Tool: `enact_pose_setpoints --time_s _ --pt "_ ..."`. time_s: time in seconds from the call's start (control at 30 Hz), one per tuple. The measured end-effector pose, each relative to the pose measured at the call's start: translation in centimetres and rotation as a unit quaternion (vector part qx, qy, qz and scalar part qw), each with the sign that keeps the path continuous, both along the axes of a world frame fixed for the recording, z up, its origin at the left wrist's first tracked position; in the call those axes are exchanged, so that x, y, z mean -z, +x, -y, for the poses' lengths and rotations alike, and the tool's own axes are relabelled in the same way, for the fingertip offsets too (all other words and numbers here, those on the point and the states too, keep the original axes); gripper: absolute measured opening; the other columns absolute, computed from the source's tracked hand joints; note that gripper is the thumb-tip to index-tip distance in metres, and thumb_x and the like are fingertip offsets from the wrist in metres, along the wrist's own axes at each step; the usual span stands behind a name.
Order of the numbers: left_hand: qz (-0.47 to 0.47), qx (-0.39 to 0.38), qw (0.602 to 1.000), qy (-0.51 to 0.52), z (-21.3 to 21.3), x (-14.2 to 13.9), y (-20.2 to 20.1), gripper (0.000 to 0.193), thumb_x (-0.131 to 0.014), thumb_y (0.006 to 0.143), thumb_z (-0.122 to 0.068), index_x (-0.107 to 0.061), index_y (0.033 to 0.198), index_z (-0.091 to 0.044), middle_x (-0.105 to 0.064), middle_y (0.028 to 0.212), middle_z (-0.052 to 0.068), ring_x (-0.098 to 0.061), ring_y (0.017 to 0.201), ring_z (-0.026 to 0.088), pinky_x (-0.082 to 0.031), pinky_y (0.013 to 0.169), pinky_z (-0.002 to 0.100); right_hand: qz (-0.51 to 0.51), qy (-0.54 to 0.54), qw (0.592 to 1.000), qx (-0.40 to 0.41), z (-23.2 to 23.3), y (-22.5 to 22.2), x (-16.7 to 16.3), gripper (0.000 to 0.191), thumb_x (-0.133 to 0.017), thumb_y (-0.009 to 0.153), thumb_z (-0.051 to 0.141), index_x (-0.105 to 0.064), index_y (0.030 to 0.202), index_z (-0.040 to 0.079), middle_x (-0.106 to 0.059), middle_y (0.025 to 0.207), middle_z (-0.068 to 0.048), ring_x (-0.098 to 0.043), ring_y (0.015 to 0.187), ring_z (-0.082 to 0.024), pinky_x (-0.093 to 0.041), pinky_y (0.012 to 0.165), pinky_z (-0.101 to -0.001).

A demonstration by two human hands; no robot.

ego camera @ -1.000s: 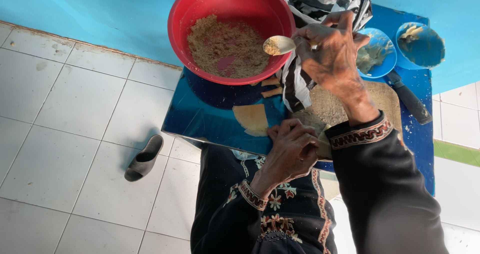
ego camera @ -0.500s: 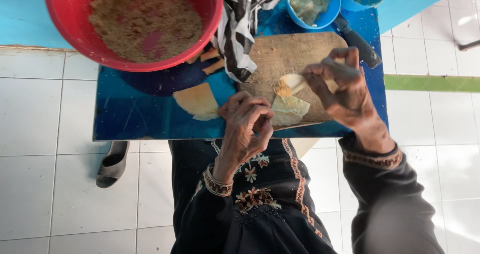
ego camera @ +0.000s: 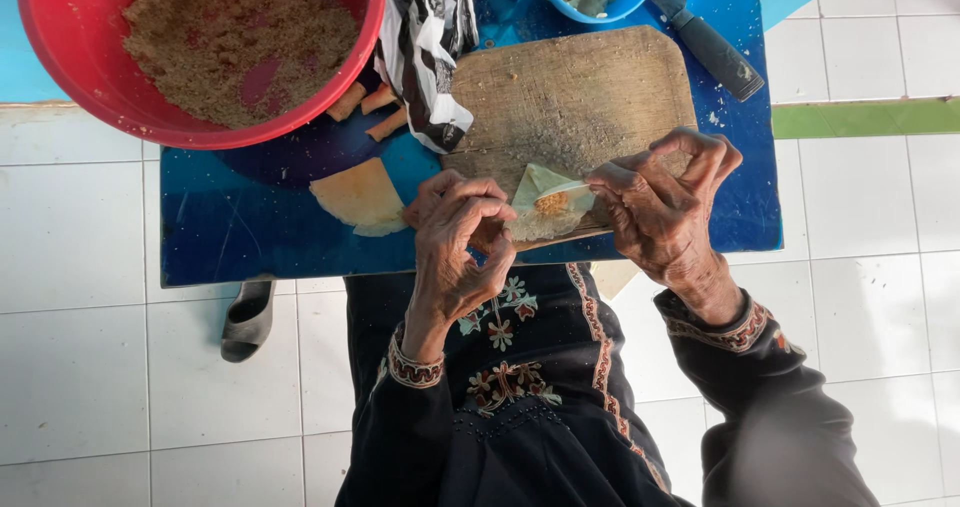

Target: The person spoons filling from a red bowl onto small triangular pastry wrappers and folds the wrappers over the filling by hand on a wooden board, placing the folded pastries into a blue bowl.

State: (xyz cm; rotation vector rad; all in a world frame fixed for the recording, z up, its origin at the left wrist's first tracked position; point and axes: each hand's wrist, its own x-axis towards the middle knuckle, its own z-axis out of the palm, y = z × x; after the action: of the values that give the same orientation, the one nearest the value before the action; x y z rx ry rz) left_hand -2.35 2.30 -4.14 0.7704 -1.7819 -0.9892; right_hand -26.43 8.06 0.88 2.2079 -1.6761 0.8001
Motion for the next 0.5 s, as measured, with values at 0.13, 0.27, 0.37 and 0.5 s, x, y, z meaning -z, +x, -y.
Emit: enact_pose_setpoints --time_s 0.13,0.27,0.37,0.5 --pt "0.005 -0.009 1.0 -0.012 -0.19 0.04 -0.02 0.019 -0.069 0.082 0.0 -0.067 0.1 -0.004 -0.067 0.115 0.005 -0.071 0.088 0.012 -0.058 0.08 0.027 -0.028 -0.013 0.999 -0.008 -0.67 -0.21 -0.15 0.025 -0.082 0.089 0.025 -0.075 0.112 0.017 -0.07 0.107 0.004 -0.048 0.114 -0.029 -0.028 0.103 -0.0551" --pt "0.013 -0.016 0.999 -0.041 -0.19 0.0 -0.08 0.019 -0.069 0.081 0.001 -0.068 0.099 -0.005 -0.067 0.114 0.005 -0.07 0.088 0.012 -0.057 0.083 0.029 -0.048 -0.04 0.998 -0.016 -0.92 0.07 0.03 0.032 -0.083 0.083 0.016 -0.075 0.114 0.016 -0.069 0.109 0.002 -0.049 0.112 -0.03 -0.029 0.101 -0.0566" --pt "0.007 -0.006 1.0 0.01 -0.19 -0.08 -0.09 0.018 -0.069 0.081 0.0 -0.068 0.099 -0.004 -0.068 0.115 0.006 -0.072 0.084 0.01 -0.058 0.079 0.027 -0.047 -0.043 0.998 -0.025 -0.98 0.11 0.25 0.034 -0.083 0.082 0.015 -0.075 0.114 0.015 -0.07 0.11 0.001 -0.049 0.111 -0.03 -0.029 0.1 -0.0572" --pt "0.005 -0.015 0.999 -0.034 -0.24 -0.2 -0.09 0.019 -0.069 0.082 0.0 -0.068 0.101 -0.004 -0.067 0.115 0.005 -0.071 0.093 0.014 -0.059 0.084 0.029 -0.027 -0.04 0.999 -0.018 -0.93 -0.05 0.66 0.03 -0.082 0.085 0.012 -0.074 0.114 0.014 -0.069 0.109 0.001 -0.049 0.111 -0.03 -0.03 0.101 -0.0566"
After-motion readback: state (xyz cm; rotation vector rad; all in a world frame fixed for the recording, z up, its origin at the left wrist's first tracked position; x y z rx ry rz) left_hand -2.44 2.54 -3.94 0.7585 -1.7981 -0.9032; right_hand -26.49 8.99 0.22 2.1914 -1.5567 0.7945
